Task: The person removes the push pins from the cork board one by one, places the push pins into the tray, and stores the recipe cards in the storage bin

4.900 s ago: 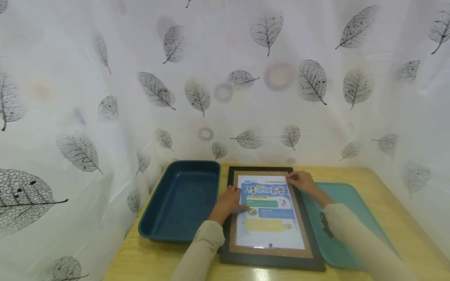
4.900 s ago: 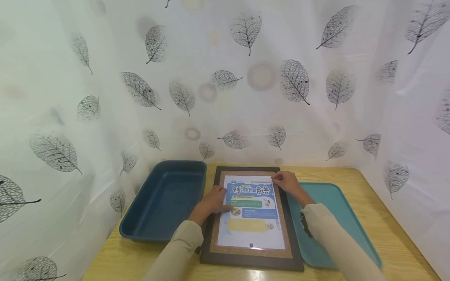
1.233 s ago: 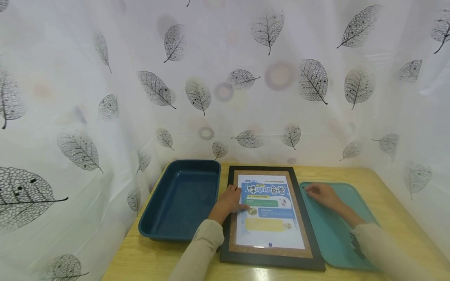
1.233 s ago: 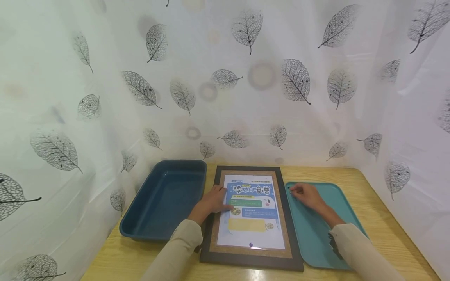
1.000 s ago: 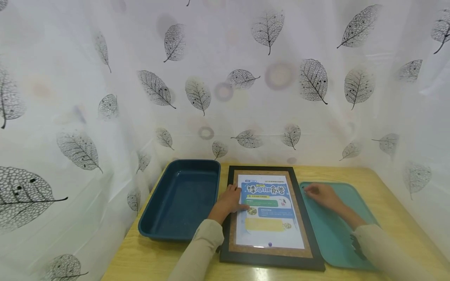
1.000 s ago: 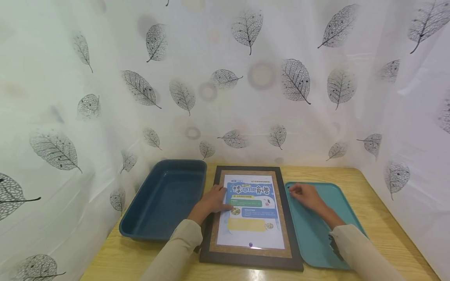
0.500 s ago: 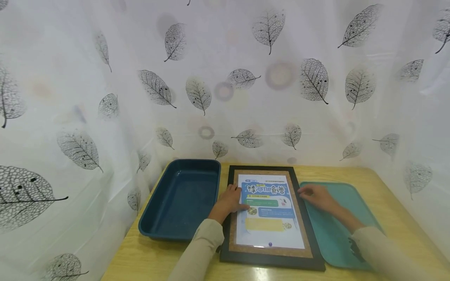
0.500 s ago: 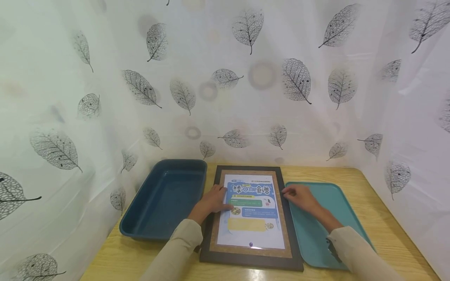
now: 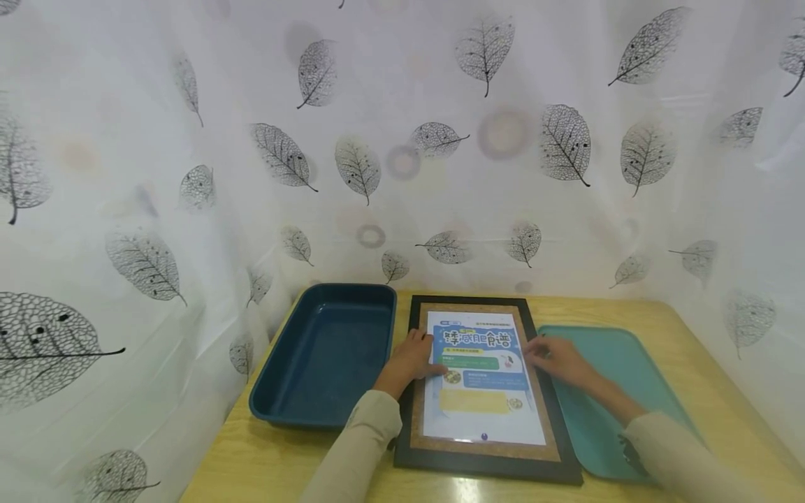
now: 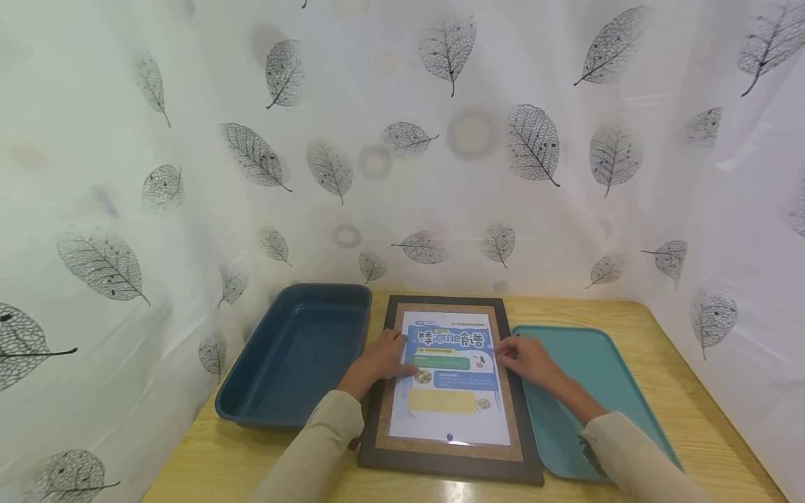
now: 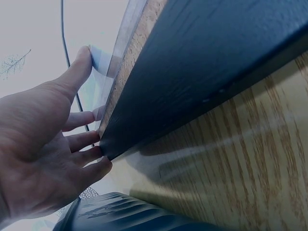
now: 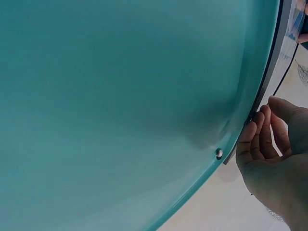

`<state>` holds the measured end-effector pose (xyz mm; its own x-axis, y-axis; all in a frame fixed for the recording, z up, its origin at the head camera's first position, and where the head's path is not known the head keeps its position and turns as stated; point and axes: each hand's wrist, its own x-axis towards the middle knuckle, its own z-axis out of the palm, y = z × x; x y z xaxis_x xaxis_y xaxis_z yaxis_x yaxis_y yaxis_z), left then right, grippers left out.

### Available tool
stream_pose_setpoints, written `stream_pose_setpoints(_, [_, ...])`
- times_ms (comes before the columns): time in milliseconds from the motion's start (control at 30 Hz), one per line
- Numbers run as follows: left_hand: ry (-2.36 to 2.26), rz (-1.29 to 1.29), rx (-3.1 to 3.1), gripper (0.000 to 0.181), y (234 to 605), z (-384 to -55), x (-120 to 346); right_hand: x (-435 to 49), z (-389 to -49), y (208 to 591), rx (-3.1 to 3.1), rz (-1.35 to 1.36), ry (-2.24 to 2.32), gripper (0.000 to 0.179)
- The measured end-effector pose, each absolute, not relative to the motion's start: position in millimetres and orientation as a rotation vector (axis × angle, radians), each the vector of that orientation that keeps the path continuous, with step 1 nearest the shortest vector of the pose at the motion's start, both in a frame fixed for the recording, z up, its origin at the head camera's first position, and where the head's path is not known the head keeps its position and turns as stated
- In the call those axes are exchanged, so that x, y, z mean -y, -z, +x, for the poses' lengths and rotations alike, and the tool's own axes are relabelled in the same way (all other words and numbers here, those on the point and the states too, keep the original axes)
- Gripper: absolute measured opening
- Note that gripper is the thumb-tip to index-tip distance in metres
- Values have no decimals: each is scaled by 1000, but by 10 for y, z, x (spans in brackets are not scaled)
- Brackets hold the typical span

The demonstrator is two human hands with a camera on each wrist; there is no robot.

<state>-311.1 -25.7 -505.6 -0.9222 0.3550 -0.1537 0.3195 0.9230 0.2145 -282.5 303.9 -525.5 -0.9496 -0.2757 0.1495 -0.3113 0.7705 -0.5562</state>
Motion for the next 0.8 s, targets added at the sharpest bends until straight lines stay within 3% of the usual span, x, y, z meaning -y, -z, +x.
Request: stream_pose_setpoints(800, [-254,491,-2894,87,5070,-3127,255,-2769,-2633,5318,2877,650,-928,15])
